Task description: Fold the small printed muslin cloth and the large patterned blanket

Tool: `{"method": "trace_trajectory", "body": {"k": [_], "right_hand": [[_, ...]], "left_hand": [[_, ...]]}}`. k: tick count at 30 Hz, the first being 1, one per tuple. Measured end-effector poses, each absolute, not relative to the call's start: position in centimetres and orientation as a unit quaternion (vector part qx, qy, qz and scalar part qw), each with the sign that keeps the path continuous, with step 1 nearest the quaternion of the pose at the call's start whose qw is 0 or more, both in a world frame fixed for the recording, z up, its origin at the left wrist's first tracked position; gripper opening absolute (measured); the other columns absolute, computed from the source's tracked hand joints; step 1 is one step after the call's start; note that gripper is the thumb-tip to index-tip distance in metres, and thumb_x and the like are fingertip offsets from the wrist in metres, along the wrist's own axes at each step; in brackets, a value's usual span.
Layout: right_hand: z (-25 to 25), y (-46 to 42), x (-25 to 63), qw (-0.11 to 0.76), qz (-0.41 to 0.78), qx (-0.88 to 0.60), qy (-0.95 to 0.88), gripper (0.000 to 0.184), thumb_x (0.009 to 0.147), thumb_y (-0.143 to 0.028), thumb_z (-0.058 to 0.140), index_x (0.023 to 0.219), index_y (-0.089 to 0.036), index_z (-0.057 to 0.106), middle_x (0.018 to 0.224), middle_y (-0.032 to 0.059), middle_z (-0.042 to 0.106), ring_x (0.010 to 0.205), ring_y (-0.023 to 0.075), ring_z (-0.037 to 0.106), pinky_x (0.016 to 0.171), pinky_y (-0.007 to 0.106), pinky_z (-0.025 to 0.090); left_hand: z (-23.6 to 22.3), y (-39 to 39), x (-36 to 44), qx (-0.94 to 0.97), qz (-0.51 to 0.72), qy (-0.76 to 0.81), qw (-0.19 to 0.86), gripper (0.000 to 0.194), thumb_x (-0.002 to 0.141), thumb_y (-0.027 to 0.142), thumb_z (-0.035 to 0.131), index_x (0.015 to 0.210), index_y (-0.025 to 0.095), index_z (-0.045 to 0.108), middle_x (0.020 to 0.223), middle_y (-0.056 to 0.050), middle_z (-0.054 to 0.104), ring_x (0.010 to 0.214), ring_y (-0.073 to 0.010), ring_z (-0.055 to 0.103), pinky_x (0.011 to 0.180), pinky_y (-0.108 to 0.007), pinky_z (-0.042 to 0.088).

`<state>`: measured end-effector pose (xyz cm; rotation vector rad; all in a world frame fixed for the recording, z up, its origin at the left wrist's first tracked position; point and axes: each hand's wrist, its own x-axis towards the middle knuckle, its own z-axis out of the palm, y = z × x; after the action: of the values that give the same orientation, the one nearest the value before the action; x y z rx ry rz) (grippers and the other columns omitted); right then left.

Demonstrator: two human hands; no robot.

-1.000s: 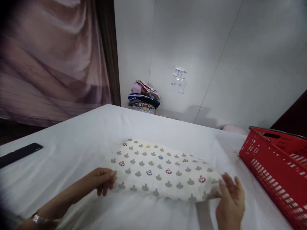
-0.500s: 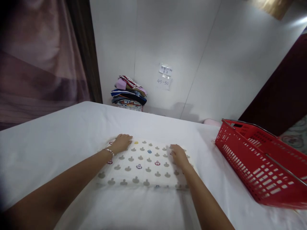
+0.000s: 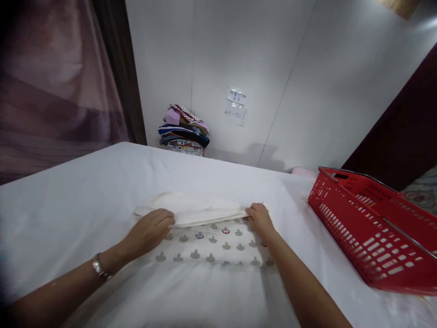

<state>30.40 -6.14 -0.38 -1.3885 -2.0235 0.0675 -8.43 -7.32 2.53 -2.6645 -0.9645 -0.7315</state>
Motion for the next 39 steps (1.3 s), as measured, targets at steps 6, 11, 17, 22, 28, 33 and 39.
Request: {"method": "trace_trajectory", "body": {"k": [6, 11, 17, 22, 28, 33, 39], "right_hand": [[0.5, -13.0, 30.5, 0.227, -0.103, -0.461, -0.852, 0.022, 0.074, -0.005, 0.046, 0.088, -0.018, 0.055, 0.096, 0.0071, 0.059, 0.098, 0.0223, 0.050, 0.099, 0.049, 0.029], [0.5, -19.3, 30.0, 0.182, -0.102, -0.478, -0.853, 0.025, 0.074, -0.004, 0.043, 0.089, -0.021, 0.055, 0.076, 0.0007, 0.059, 0.077, 0.0167, 0.054, 0.103, 0.049, 0.025], [-1.0, -21.9, 31.4, 0.176, -0.148, -0.462, -0.856, 0.027, 0.078, -0.009, 0.047, 0.100, -0.023, 0.056, 0.105, 0.0054, 0.062, 0.104, 0.0210, 0.054, 0.097, 0.041, 0.037], [-2.3, -20.2, 32.6, 0.202, -0.125, -0.508, -0.828, 0.021, 0.083, -0.021, 0.046, 0.102, -0.022, 0.055, 0.141, 0.0074, 0.037, 0.130, 0.0271, 0.033, 0.098, 0.042, 0.041], [-2.5, -14.7, 32.5, 0.150, -0.011, -0.644, -0.750, 0.048, 0.083, -0.034, 0.045, 0.129, -0.022, 0.045, 0.138, 0.0090, 0.043, 0.123, 0.0255, 0.044, 0.097, 0.040, 0.043], [-0.5, -10.9, 31.6, 0.084, 0.087, -0.680, -0.723, 0.058, 0.078, -0.032, 0.046, 0.134, -0.017, 0.043, 0.137, 0.0088, 0.044, 0.124, 0.0264, 0.043, 0.101, 0.038, 0.038], [0.6, -10.3, 31.4, 0.053, 0.142, -0.672, -0.725, 0.059, 0.077, -0.032, 0.045, 0.134, -0.017, 0.043, 0.133, 0.0076, 0.049, 0.122, 0.0245, 0.045, 0.100, 0.035, 0.036]], "left_hand": [[-0.3, -11.6, -10.8, -0.888, -0.304, -0.335, 0.088, 0.019, 0.086, 0.012, 0.039, 0.094, 0.019, 0.054, 0.096, -0.004, 0.065, 0.088, -0.0152, 0.060, 0.074, -0.027, 0.049], [-2.0, -14.1, -12.1, -0.888, -0.259, -0.376, 0.061, 0.036, 0.077, 0.012, 0.043, 0.109, 0.024, 0.055, 0.095, -0.002, 0.067, 0.085, -0.0177, 0.062, 0.074, -0.029, 0.049], [-0.4, -14.8, -12.2, -0.904, -0.205, -0.374, 0.025, 0.023, 0.082, 0.015, 0.043, 0.090, 0.024, 0.062, 0.086, -0.001, 0.067, 0.078, -0.0165, 0.061, 0.070, -0.028, 0.048], [0.9, -11.8, -12.5, -0.875, -0.200, -0.438, 0.048, 0.021, 0.089, 0.028, 0.042, 0.095, 0.023, 0.061, 0.091, -0.004, 0.066, 0.082, -0.0181, 0.060, 0.071, -0.030, 0.047], [1.3, -4.7, -11.8, -0.789, -0.159, -0.593, 0.029, 0.047, 0.079, 0.041, 0.057, 0.120, 0.020, 0.051, 0.134, -0.012, 0.046, 0.123, -0.0270, 0.041, 0.098, -0.040, 0.036], [0.7, -0.8, -10.6, -0.727, -0.095, -0.677, -0.065, 0.074, 0.070, 0.053, 0.060, 0.132, 0.018, 0.039, 0.140, -0.015, 0.039, 0.127, -0.0303, 0.036, 0.099, -0.044, 0.032], [-0.5, -0.6, -10.9, -0.732, -0.150, -0.659, -0.085, 0.074, 0.071, 0.051, 0.057, 0.133, 0.015, 0.038, 0.130, -0.013, 0.049, 0.120, -0.0277, 0.043, 0.098, -0.038, 0.035]]}}
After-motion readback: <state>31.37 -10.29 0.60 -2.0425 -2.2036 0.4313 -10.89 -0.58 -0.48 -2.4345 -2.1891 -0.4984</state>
